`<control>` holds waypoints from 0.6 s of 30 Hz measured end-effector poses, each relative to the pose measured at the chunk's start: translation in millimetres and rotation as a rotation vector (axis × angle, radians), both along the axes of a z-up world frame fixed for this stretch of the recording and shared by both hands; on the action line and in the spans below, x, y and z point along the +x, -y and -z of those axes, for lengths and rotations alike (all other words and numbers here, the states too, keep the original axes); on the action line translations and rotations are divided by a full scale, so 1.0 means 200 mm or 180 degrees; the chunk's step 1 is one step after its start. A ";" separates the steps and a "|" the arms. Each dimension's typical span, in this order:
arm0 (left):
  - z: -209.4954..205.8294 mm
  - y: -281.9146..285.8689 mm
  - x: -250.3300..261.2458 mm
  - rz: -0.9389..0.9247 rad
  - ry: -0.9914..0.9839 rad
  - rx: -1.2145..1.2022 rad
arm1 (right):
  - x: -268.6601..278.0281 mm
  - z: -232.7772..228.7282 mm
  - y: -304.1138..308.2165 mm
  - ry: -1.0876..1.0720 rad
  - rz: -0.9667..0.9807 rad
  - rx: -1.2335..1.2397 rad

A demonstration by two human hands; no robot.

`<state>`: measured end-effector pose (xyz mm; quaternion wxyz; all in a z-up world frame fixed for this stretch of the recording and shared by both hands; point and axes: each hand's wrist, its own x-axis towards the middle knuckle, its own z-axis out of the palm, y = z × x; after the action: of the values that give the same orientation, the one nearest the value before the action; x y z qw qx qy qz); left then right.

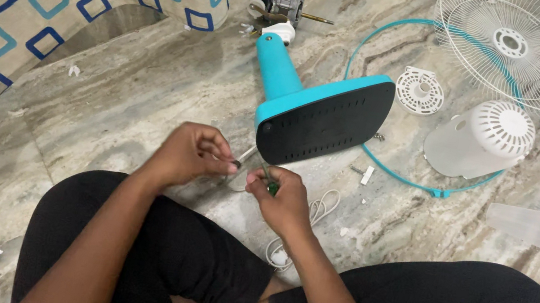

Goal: The person sits on the floor and uses a screwdriver to fasten screws into the base of a teal and black fan. The person repeatedly picks up screws and inserts them into the base, tightening them with the screwdriver.

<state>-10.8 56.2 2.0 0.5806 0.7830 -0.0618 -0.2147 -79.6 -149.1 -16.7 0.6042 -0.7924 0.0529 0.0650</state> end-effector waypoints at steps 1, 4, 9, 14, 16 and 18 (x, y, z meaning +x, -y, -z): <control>0.00 0.02 0.00 0.0060 0.0087 0.0022 | 0.01 0.00 0.00 -0.0159 0.0015 0.0202; 0.01 0.06 -0.02 0.0153 0.0207 0.0022 | 0.00 -0.02 0.01 -0.0439 0.0038 0.0791; 0.03 0.10 -0.01 0.0217 0.0232 -0.0254 | 0.00 -0.07 0.04 -0.0797 0.0375 0.1212; 0.01 0.02 0.05 -0.0282 0.0635 0.1090 | 0.01 -0.08 0.05 -0.0793 0.0452 0.1691; 0.01 -0.01 0.05 -0.0354 0.0893 0.1795 | 0.01 -0.08 0.06 -0.0809 0.0485 0.1702; 0.01 -0.03 0.06 -0.0244 0.1169 0.2320 | 0.01 -0.08 0.06 -0.0793 0.0490 0.1739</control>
<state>0.5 62.1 0.7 0.2520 0.9644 -0.0551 -0.0574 -76.9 -161.0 -1.3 0.7868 -0.5803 0.1670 0.1274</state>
